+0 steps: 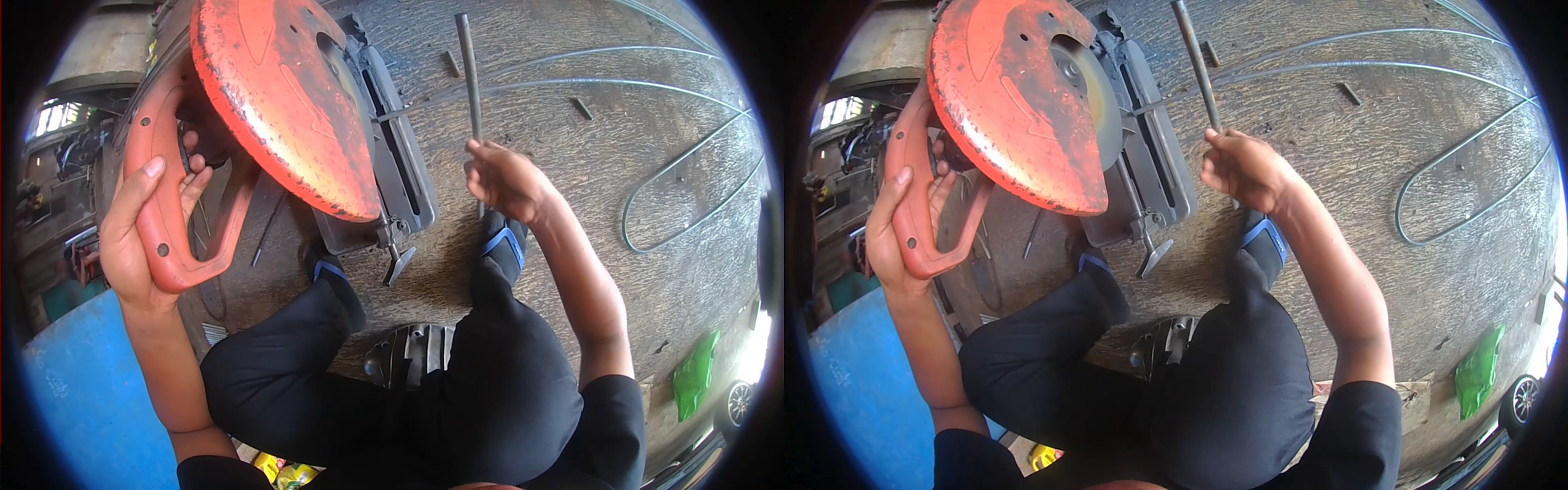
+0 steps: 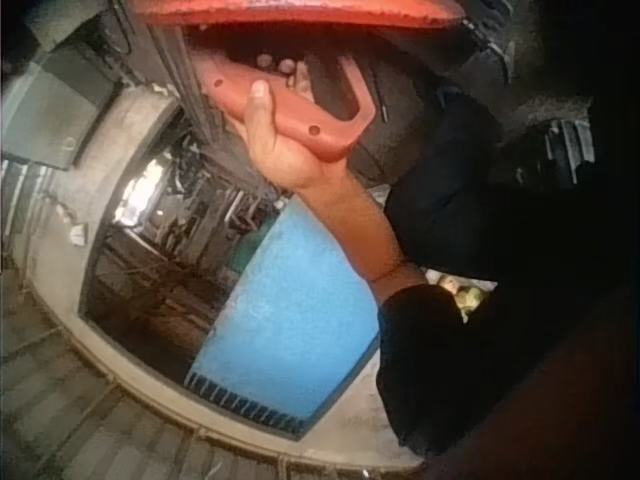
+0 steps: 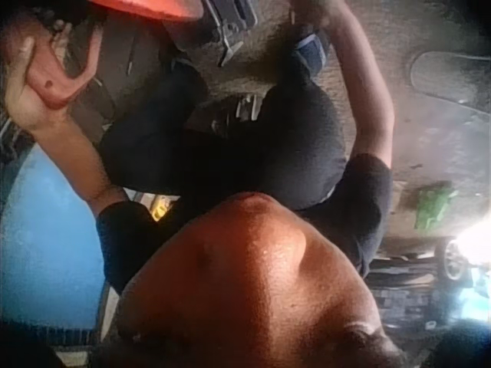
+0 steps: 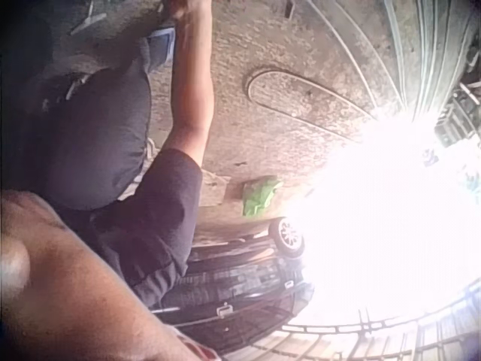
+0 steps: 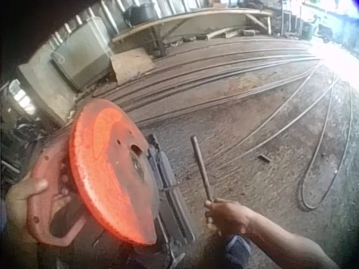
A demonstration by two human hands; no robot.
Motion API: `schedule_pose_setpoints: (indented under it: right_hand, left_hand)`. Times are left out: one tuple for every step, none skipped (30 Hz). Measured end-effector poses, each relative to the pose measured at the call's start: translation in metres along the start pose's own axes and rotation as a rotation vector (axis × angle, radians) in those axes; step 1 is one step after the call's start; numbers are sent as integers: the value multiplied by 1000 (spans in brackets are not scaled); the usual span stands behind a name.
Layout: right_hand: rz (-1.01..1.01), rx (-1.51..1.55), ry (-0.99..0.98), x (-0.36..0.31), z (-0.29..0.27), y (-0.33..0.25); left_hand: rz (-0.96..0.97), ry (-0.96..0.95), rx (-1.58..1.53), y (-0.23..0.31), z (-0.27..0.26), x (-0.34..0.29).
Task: Cutting metal rods to specific lengths using a power chop saw.
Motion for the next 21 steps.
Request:
schedule_pose_setpoints:
  right_hand:
    - [30, -189, 74, -3, -1, 0]
    - [-4, -166, 8, -4, 9, -4]
    - [20, -555, 53, -5, 6, -8]
    - [11, -940, 77, -5, 5, -12]
    - [-49, -1260, 128, -2, 4, -18]
    - [35, -1252, 148, 2, -4, -11]
    - [-116, -861, 94, 9, 1, -12]
    - [-210, -480, 98, 15, -4, -12]
    - [-258, -342, 148, 25, -14, -15]
    - [-295, -330, 105, 36, -14, -15]
    - [-384, -336, 94, 43, -16, -21]
    - [-485, -337, 133, 47, -20, -28]
    - [-545, -310, 36, 50, -14, -28]
    - [-521, -306, 29, 56, -14, -24]
    - [-499, -289, 8, 60, -11, -20]
    - [-482, -279, -33, 61, -6, -15]
    - [-466, -139, -41, 63, -6, -12]
    - [-445, -128, 20, 63, -9, -9]
    - [-507, -214, 1, 59, -3, -12]
    - [-570, -311, 5, 55, 1, -16]
    - [-660, -397, -4, 49, 5, -22]
  left_hand:
    - [0, 3, 1, 0, 0, 0]
    - [1, 4, 2, 0, -1, 0]
    - [3, 12, 6, 0, -1, 0]
    - [14, 14, 11, 1, -2, 0]
    - [1, 24, 12, 0, -3, 0]
    - [0, 9, 6, 0, -2, 0]
    - [3, -9, -6, 0, -1, 0]
    - [-4, -8, -1, 0, -1, 0]
    - [-12, 6, -1, -1, -3, 0]
    - [-12, 21, 4, -1, -4, 0]
    - [-21, 12, 4, -2, -3, 0]
    - [-17, 18, -4, -2, -3, 1]
    - [-15, 25, -10, -1, -3, 1]
    - [-16, 21, -2, -1, -3, 1]
    - [-9, 9, -9, 0, -1, 1]
    - [-5, -2, -18, 0, 0, 1]
    - [-10, -1, -14, 0, -1, 0]
    - [-12, 13, -10, 0, -2, 0]
    - [0, 15, -6, 1, -3, 0]
    - [-21, 24, -5, -2, -4, 1]
    - [-21, 3, -6, -2, -3, 1]
Point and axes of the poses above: each hand's wrist, its own x-axis towards the middle knuckle, its own z-axis out of the palm, y = z × x, the point moved 9 cm from there along x, towards the middle knuckle, and after that the axes turned 10 degrees about x, right-handed, at the moved point
